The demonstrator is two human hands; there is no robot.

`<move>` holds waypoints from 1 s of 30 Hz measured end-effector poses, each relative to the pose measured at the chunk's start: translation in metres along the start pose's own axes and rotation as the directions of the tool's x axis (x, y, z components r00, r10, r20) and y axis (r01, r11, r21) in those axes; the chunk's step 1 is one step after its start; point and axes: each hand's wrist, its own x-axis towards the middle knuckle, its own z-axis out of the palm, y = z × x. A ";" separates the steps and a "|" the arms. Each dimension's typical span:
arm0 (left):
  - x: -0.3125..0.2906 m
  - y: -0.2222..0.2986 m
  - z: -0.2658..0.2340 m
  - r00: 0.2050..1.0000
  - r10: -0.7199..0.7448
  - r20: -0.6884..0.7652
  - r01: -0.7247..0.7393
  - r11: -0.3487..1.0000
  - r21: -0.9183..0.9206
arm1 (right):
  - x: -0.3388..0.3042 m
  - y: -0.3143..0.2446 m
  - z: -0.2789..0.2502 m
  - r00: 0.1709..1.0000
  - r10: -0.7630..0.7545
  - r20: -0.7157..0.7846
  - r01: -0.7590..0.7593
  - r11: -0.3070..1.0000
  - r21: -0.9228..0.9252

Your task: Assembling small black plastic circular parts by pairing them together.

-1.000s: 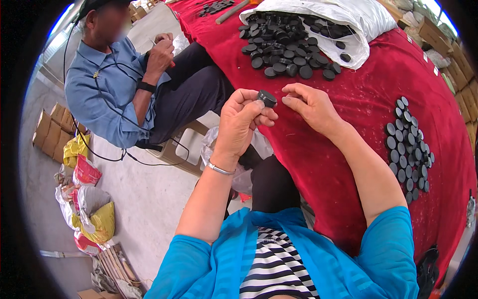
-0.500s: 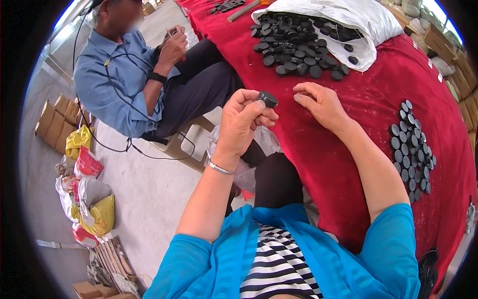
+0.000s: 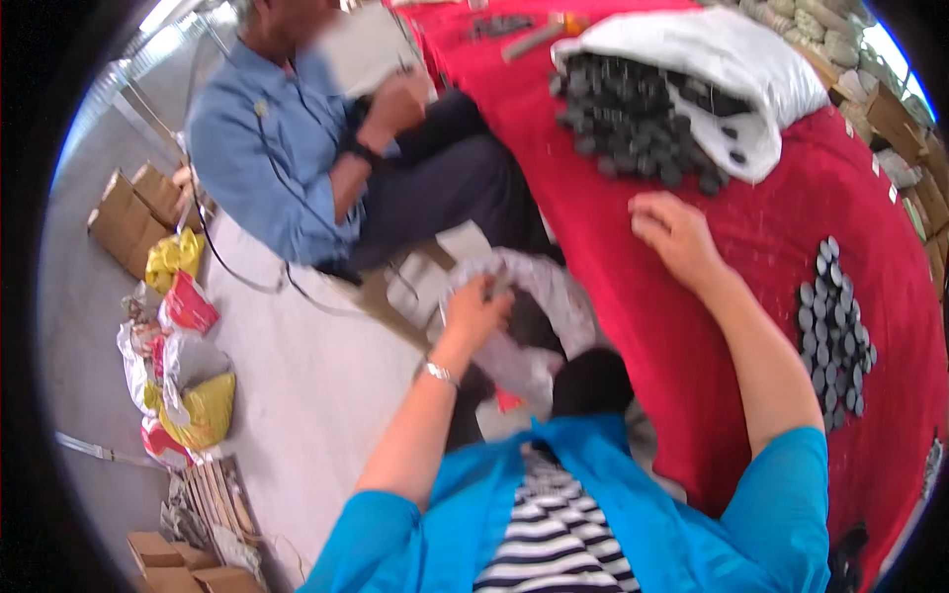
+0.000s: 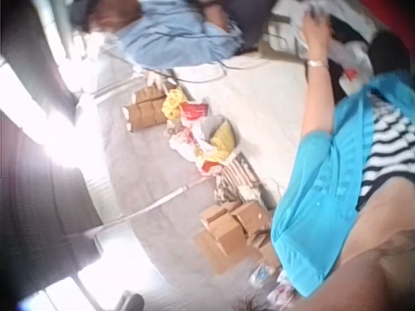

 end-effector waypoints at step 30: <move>0.103 0.151 0.085 0.713 0.696 0.087 -0.618 0.565 0.547 | -0.005 -0.021 -0.017 0.980 0.185 0.069 -0.193 0.971 0.141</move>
